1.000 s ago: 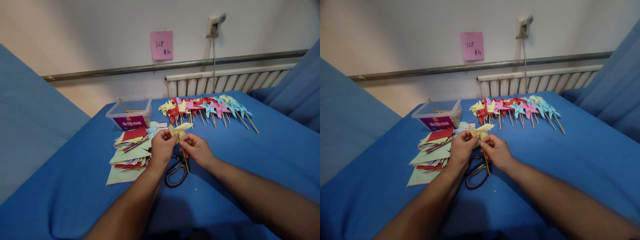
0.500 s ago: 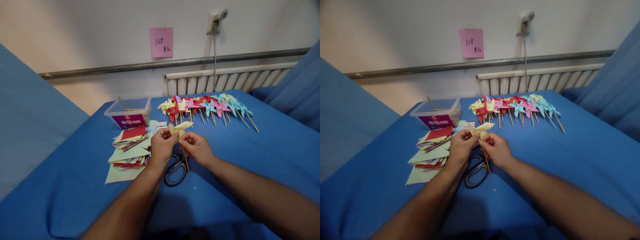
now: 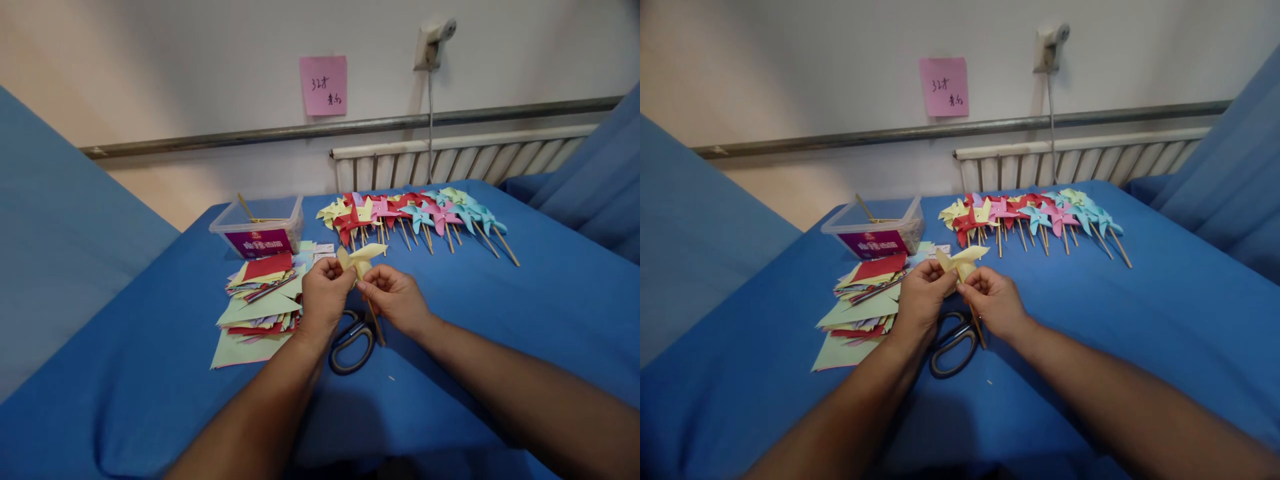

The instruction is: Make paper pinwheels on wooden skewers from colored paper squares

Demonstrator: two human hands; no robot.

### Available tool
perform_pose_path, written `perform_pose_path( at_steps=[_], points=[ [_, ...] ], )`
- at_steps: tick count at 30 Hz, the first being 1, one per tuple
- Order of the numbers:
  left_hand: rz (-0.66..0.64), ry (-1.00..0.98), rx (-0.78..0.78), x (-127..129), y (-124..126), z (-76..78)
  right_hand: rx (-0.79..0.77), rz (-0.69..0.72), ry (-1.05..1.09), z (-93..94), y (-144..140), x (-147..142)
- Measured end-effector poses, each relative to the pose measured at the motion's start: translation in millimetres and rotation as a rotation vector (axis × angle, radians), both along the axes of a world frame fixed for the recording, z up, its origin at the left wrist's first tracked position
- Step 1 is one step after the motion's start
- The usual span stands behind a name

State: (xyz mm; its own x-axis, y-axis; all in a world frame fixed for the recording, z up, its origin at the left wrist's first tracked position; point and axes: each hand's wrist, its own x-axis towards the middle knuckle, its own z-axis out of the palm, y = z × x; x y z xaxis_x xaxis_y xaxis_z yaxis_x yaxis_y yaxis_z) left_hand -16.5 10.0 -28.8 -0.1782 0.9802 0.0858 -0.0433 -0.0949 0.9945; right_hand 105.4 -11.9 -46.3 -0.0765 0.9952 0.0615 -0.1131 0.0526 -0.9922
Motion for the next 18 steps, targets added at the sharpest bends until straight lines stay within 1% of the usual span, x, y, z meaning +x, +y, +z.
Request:
perform_pose_path(
  at_steps=[8,13,15,18],
  points=[
    [0.019,-0.041,-0.008,-1.1,0.7,1.4,0.004,0.0,0.017,1.5,-2.1,-1.4],
    [0.025,-0.069,-0.003,-0.4,-0.7,5.7,0.057,-0.01,0.002,-1.2,-3.6,-2.4],
    [0.018,-0.076,-0.004,0.2,-1.6,7.0,0.1,-0.029,-0.037,-2.0,-4.3,-1.4],
    [0.023,-0.068,-0.004,0.5,-2.3,8.0,0.163,-0.064,-0.152,-2.1,-6.2,1.6]
  ],
)
